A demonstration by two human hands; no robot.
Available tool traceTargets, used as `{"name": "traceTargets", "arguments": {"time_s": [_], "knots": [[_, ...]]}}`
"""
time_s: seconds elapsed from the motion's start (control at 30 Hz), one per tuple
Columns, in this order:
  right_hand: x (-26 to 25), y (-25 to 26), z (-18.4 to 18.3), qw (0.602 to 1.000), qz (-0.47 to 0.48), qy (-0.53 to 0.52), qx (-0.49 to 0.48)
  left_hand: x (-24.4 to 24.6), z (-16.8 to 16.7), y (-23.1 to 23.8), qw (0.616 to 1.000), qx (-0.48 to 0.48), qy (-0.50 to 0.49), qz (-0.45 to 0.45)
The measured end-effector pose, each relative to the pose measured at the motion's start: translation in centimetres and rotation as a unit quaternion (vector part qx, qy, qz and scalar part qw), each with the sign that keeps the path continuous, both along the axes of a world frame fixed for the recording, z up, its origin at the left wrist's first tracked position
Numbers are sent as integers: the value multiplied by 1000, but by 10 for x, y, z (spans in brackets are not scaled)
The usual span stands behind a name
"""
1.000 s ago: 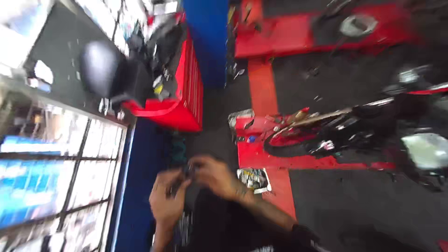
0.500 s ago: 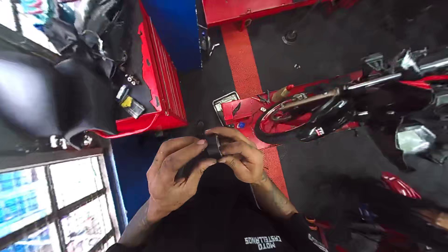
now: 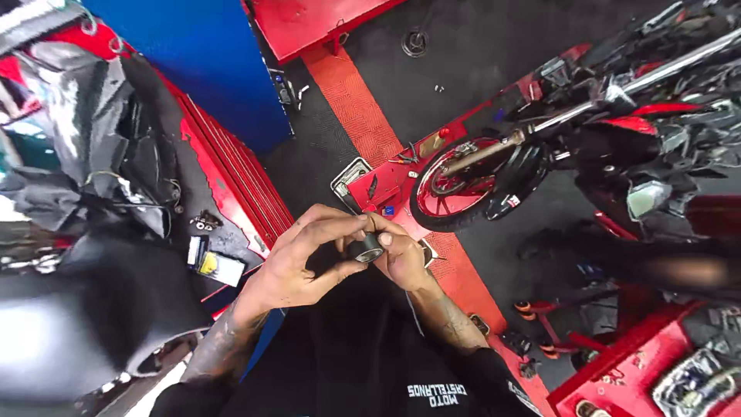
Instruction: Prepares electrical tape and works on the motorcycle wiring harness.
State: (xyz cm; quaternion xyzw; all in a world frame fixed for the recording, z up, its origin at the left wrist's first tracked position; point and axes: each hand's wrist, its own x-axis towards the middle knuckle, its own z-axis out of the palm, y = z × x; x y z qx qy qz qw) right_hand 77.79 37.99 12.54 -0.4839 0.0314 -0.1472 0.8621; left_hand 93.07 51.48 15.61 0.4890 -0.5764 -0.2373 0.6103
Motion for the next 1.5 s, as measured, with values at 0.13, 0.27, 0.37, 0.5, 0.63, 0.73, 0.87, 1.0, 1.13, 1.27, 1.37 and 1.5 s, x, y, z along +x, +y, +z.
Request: {"name": "traceTargets", "arguments": {"time_s": [0.13,0.27,0.37,0.5,0.63,0.73,0.87,1.0,1.13,1.27,1.37,1.5], "knots": [[25,2,2,998,-56,5,-13,27,-3,-12,1000,-20,-13,-20],[48,1,3,993,-95,3,-75,48,-6,-18,1000,-11,-11,-20],[67,1,3,986,-124,-8,-112,59,-6,-19,1000,-9,-21,2],[90,-3,3,981,-132,-4,-143,71,-7,-16,998,0,-40,53],[114,-12,0,985,-97,1,-143,88,-12,-15,994,-10,-19,104],[133,-20,-1,991,-80,-4,-111,101,-14,-21,991,-23,-4,132],[159,-36,-2,991,-60,-13,-117,119,-15,-33,988,-24,-21,151],[191,-59,-9,990,-46,-9,-136,138,-26,-50,982,-5,-34,184],[229,-102,-23,987,-53,-22,-149,168,-42,-89,974,13,-44,221],[268,-166,-42,988,-84,-41,-119,215,-52,-154,968,47,-70,235],[295,-225,-55,987,-126,-28,-100,257,-56,-219,979,52,-96,175],[311,-314,-54,972,-204,19,-113,305,-57,-327,990,70,-103,64]]}}
